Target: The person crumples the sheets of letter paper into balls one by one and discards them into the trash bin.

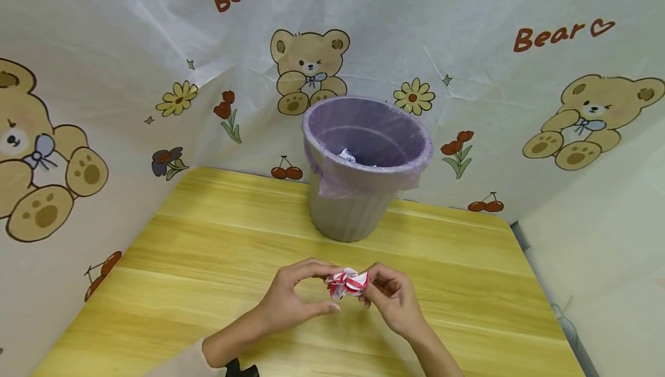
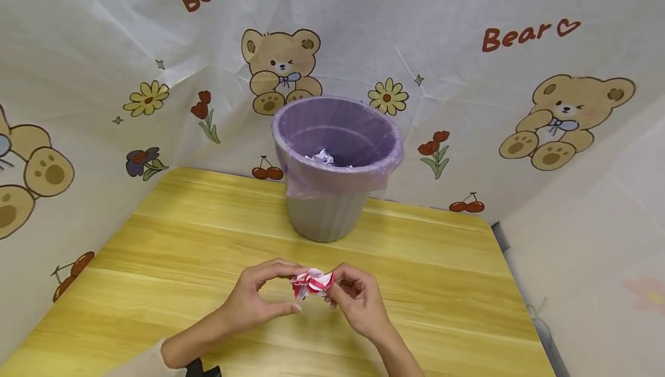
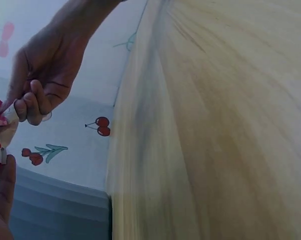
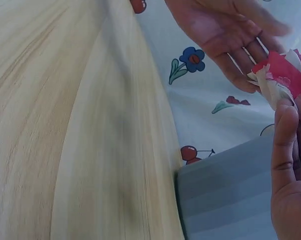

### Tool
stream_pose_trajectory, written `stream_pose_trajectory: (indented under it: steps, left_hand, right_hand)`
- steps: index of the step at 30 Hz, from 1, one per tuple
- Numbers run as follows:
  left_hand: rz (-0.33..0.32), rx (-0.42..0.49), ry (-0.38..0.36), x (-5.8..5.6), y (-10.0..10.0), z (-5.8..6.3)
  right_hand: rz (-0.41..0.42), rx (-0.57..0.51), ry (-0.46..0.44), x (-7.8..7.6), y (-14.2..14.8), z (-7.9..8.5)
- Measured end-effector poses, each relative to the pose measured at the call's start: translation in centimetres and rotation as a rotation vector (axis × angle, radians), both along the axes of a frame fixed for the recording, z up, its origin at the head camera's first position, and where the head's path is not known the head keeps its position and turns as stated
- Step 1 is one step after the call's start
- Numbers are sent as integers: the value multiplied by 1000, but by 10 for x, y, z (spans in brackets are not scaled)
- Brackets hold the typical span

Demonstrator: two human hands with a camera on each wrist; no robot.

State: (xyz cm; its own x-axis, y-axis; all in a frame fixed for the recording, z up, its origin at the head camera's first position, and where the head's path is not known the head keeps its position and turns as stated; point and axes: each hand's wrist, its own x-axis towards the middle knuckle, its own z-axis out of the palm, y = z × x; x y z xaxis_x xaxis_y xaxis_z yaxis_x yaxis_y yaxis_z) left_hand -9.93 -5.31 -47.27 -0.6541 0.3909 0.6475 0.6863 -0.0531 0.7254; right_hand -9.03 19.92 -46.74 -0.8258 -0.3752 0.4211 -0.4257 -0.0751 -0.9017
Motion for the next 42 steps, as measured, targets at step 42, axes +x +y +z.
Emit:
stream_pose_trajectory:
  steps: [42]
  left_hand:
    - [-69, 40, -57, -10, -20, 4]
  right_hand:
    - [114, 8, -78, 22, -18, 28]
